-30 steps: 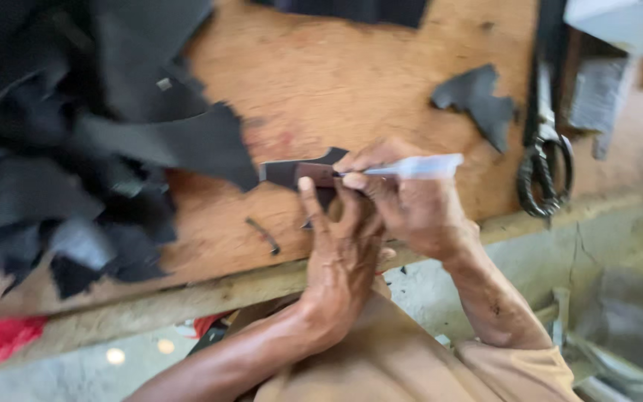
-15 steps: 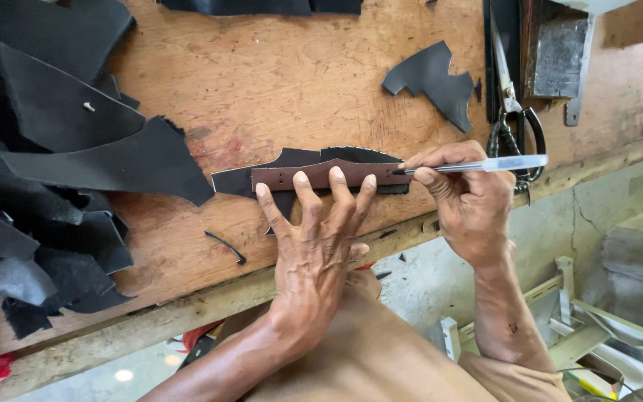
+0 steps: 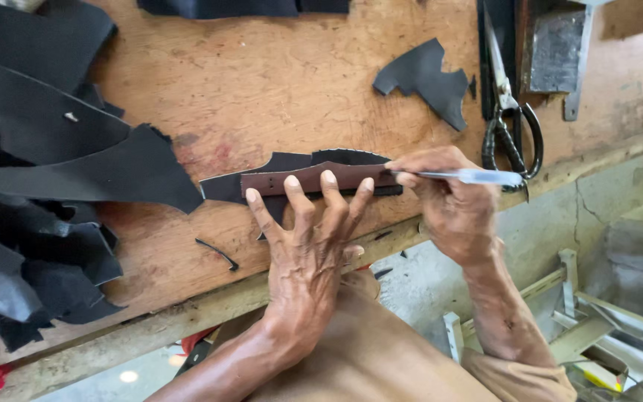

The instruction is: The person selects black leather pieces from a pile, aligns them with a brown template, and uses shears to trim the leather to match the template shape. The person then uses a white pen to mark the template while it is placed on the leather.

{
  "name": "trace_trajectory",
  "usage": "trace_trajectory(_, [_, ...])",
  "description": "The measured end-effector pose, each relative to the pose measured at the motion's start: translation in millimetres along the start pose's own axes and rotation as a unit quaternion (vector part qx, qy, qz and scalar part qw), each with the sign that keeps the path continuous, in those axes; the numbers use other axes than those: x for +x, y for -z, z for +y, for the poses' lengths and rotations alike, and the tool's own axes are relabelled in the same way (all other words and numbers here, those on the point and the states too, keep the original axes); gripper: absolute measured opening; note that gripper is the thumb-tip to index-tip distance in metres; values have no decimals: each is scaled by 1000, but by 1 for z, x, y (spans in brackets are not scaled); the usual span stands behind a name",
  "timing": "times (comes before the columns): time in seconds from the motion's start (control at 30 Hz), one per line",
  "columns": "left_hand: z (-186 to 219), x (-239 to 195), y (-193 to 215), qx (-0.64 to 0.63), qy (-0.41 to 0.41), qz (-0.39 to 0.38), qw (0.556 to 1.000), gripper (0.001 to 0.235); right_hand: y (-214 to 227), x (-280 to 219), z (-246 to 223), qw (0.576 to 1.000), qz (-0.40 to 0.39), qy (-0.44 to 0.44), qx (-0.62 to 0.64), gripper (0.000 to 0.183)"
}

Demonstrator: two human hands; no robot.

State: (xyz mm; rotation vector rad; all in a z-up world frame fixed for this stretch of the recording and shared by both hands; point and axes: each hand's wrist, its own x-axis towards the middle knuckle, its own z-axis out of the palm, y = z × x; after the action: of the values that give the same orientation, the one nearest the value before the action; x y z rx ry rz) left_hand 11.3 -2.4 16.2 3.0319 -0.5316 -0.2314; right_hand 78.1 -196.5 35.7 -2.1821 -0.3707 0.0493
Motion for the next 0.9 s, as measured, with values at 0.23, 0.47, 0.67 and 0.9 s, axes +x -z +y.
trace_trajectory(0.23, [1,-1,4,10,0,0,1000,88,-1,-1,1,1000,4,-15,-25,11])
trace_trajectory(0.47, [1,0,7,12,-6,-9,1000,88,3,-9,11,996,26,-21,83,14])
trace_trajectory(0.67, [1,-2,3,-2,-3,-8,1000,90,-3,-14,8,994,23,-42,98,16])
trace_trajectory(0.9, [3,-1,3,-4,-1,-11,1000,90,3,-11,-1,1000,-4,-2,-23,12])
